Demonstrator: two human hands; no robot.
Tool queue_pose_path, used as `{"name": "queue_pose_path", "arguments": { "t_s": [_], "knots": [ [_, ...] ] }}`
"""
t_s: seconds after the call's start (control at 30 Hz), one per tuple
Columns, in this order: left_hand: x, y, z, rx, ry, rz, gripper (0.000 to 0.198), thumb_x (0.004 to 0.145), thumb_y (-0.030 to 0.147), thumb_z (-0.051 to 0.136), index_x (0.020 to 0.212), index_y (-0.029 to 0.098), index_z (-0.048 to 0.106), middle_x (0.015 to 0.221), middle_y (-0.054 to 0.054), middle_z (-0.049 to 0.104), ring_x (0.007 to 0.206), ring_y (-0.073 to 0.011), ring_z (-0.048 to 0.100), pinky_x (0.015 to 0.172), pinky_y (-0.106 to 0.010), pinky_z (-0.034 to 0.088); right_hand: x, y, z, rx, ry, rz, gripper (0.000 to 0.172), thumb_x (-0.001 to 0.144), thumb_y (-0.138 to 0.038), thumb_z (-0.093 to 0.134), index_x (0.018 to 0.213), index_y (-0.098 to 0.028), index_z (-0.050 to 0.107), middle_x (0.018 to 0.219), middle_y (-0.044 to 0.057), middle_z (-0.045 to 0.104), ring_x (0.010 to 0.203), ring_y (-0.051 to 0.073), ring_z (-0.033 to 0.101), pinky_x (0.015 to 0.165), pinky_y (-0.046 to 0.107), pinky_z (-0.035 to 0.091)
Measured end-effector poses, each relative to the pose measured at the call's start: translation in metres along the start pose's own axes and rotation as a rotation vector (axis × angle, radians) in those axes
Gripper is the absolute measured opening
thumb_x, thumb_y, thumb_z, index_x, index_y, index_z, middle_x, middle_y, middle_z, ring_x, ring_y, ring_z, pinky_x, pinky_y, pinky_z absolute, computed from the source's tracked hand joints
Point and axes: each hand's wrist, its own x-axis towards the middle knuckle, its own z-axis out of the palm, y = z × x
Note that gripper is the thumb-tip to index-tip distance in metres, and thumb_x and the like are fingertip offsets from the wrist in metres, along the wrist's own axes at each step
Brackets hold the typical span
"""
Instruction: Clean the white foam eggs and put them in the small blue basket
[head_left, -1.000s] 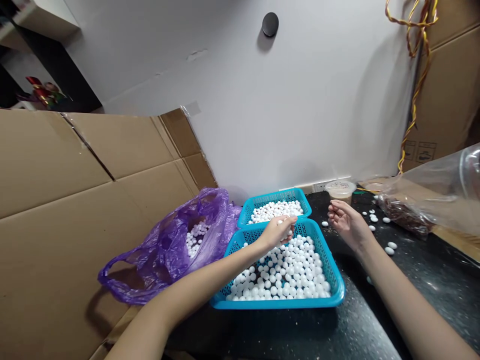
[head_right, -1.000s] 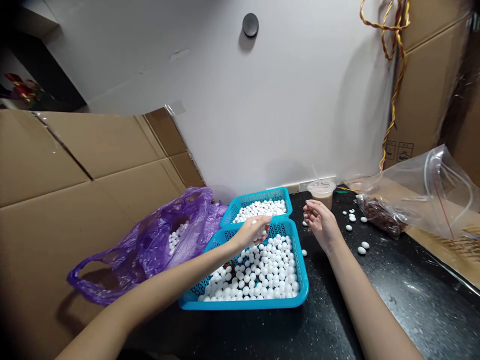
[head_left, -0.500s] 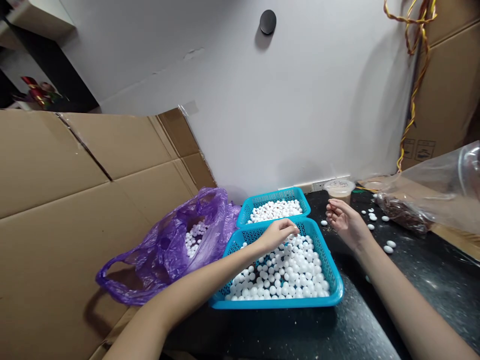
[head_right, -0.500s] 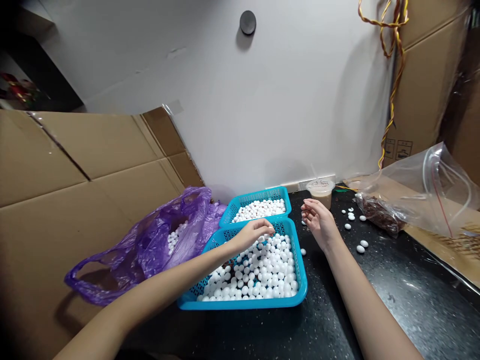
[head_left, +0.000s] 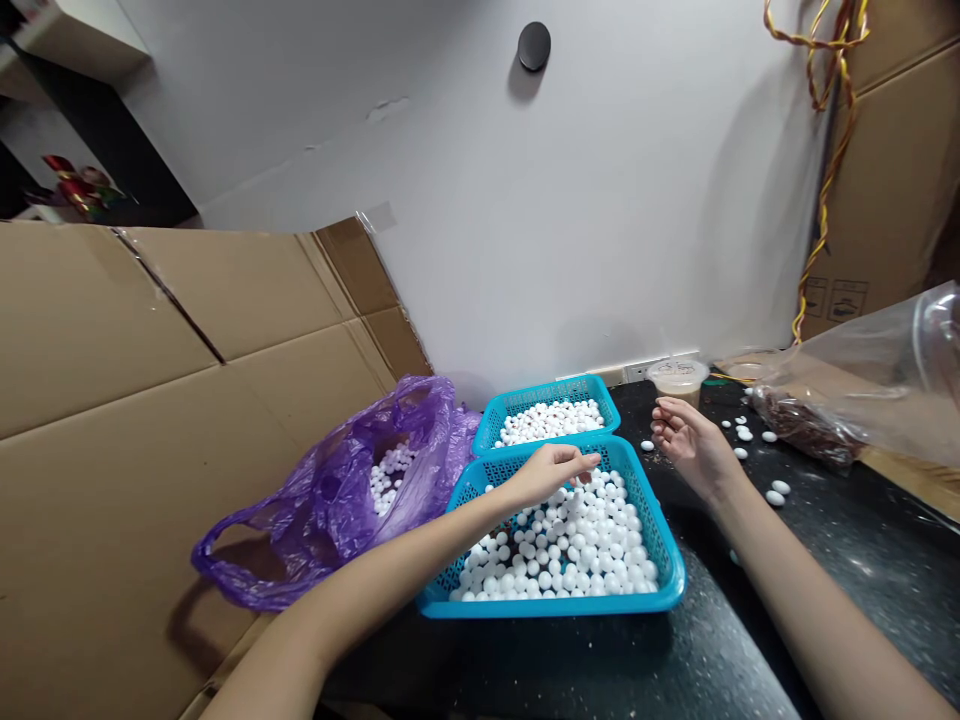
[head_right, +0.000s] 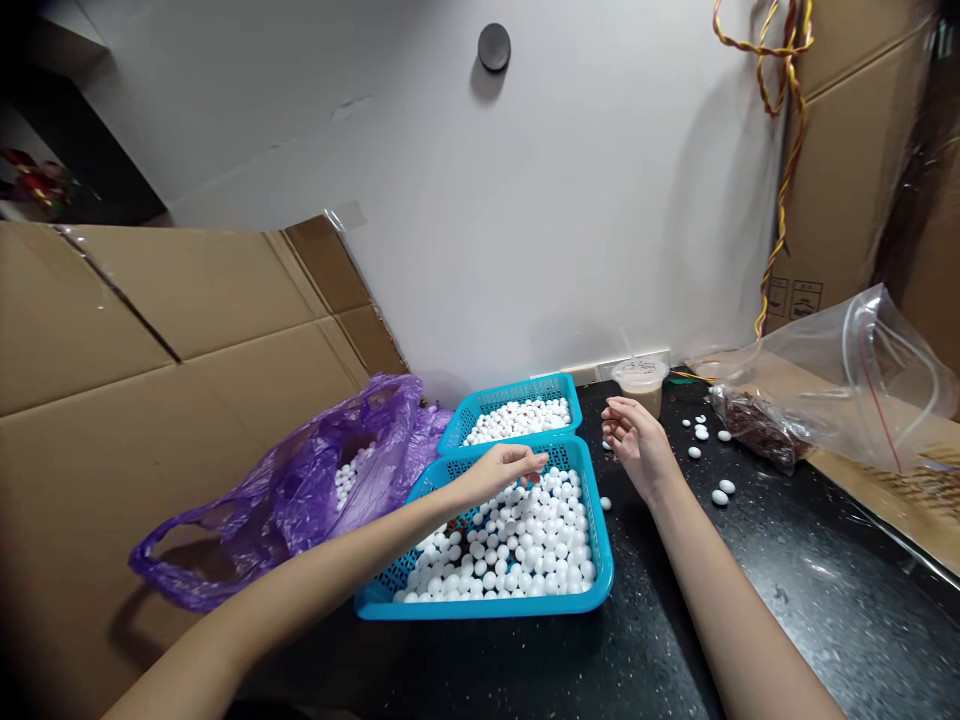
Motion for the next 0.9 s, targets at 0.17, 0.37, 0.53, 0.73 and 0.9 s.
{"name": "queue_pose_path", "arguments": {
  "t_s": [0.17, 0.37, 0.53, 0.73, 0.9],
  "knots": [
    [-0.002, -0.006, -0.007, 0.088, -0.004, 0.01, 0.049, 0.08, 0.059, 0.047, 0.069, 0.013, 0.059, 0.073, -0.002, 0.059, 0.066, -0.0123, 0.05, 0.062, -0.023, 0.036, 0.0, 0.0, 0.0, -0.002, 0.0, 0.005, 0.029, 0.046, -0.022, 0.081, 0.069, -0.017, 0.064, 0.058, -0.003, 0.061, 0.049, 0.006, 0.053, 0.042, 0.012, 0.044],
    [-0.005, -0.009, -0.01, 0.174, 0.0, -0.014, 0.054, 0.08, 0.062, 0.044, 0.071, 0.012, 0.061, 0.07, -0.002, 0.059, 0.058, -0.0107, 0.044, 0.055, -0.022, 0.031, 0.0, 0.0, 0.0, -0.007, 0.003, 0.006, 0.028, 0.047, -0.022, 0.081, 0.069, -0.017, 0.064, 0.059, -0.003, 0.061, 0.05, 0.006, 0.052, 0.042, 0.012, 0.044],
    [-0.006, -0.008, -0.011, 0.205, -0.009, -0.042, 0.05, 0.081, 0.057, 0.044, 0.075, 0.011, 0.063, 0.073, -0.004, 0.062, 0.058, -0.0112, 0.047, 0.053, -0.022, 0.031, 0.0, 0.001, 0.0, -0.012, 0.001, 0.006, 0.027, 0.048, -0.021, 0.08, 0.069, -0.017, 0.065, 0.059, -0.003, 0.061, 0.05, 0.006, 0.052, 0.042, 0.012, 0.045],
    [-0.008, -0.016, -0.012, 0.23, -0.044, -0.036, 0.038, 0.079, 0.045, 0.054, 0.09, 0.011, 0.064, 0.087, -0.008, 0.066, 0.076, -0.0172, 0.058, 0.062, -0.023, 0.041, 0.0, 0.002, -0.002, -0.013, -0.008, 0.005, 0.027, 0.049, -0.022, 0.08, 0.07, -0.017, 0.065, 0.06, -0.003, 0.061, 0.051, 0.006, 0.053, 0.044, 0.013, 0.046],
    [-0.009, -0.021, -0.011, 0.282, -0.044, -0.028, 0.038, 0.083, 0.044, 0.047, 0.092, 0.01, 0.063, 0.087, -0.008, 0.066, 0.077, -0.0179, 0.059, 0.063, -0.023, 0.041, 0.0, 0.002, -0.002, -0.02, -0.005, 0.003, 0.026, 0.049, -0.022, 0.08, 0.07, -0.018, 0.065, 0.06, -0.003, 0.061, 0.051, 0.006, 0.053, 0.044, 0.012, 0.046]
  ]
}}
